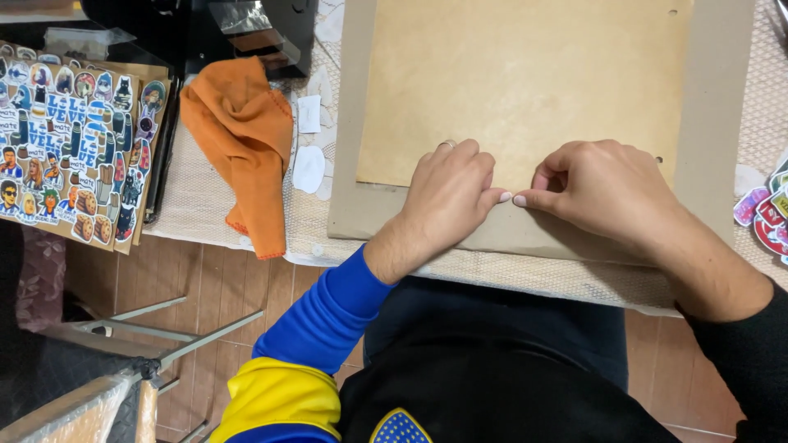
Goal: Peeling the backing off various stickers and arranging them on a brown sheet for layout.
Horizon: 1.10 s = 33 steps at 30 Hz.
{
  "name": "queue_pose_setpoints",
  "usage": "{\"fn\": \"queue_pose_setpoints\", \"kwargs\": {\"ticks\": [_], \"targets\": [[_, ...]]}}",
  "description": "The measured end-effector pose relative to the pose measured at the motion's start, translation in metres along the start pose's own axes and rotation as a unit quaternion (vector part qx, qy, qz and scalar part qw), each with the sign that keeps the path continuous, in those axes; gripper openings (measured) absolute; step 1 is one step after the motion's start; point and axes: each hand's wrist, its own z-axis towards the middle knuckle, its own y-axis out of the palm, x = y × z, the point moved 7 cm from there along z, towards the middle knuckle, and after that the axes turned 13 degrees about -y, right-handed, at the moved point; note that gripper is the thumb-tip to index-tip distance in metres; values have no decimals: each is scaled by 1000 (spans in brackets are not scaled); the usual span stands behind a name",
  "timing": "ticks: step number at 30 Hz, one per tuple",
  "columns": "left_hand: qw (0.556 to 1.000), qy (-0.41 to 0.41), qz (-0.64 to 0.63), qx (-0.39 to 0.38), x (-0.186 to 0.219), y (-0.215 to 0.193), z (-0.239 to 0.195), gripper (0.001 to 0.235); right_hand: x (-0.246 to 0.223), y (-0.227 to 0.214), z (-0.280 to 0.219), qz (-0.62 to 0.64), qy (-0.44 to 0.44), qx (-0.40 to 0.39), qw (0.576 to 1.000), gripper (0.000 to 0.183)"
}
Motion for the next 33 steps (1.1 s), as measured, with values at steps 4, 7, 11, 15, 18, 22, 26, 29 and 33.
{"fn": "queue_pose_setpoints", "kwargs": {"ticks": [4,7,11,15,18,22,26,29,33], "targets": [[999,-14,6,-30,-2,-1,4,33,24,-1,1,-26,11,-2,1000,36],[999,-13,-8,-39,-1,-1,5,32,43,-3,-7,-39,46,-18,998,33],[998,-23,-23,-50,-3,0,5,33,64,-6,-18,-50,72,-25,996,34],[998,-20,-27,-62,-3,-2,7,31,51,0,-14,4,-52,59,997,32],[997,-22,-26,-70,-5,-2,8,34,11,12,4,26,-129,76,988,30],[998,6,-46,-42,-21,-6,4,33,0,13,20,32,-116,41,992,25],[992,92,-78,-42,-24,-25,-7,26,2,9,19,35,-58,6,998,20],[989,120,-76,-35,-27,-34,-11,24,-5,7,18,25,-62,4,998,21],[993,98,-61,-23,-32,-28,-9,24,-20,10,23,-4,-73,39,997,37]]}}
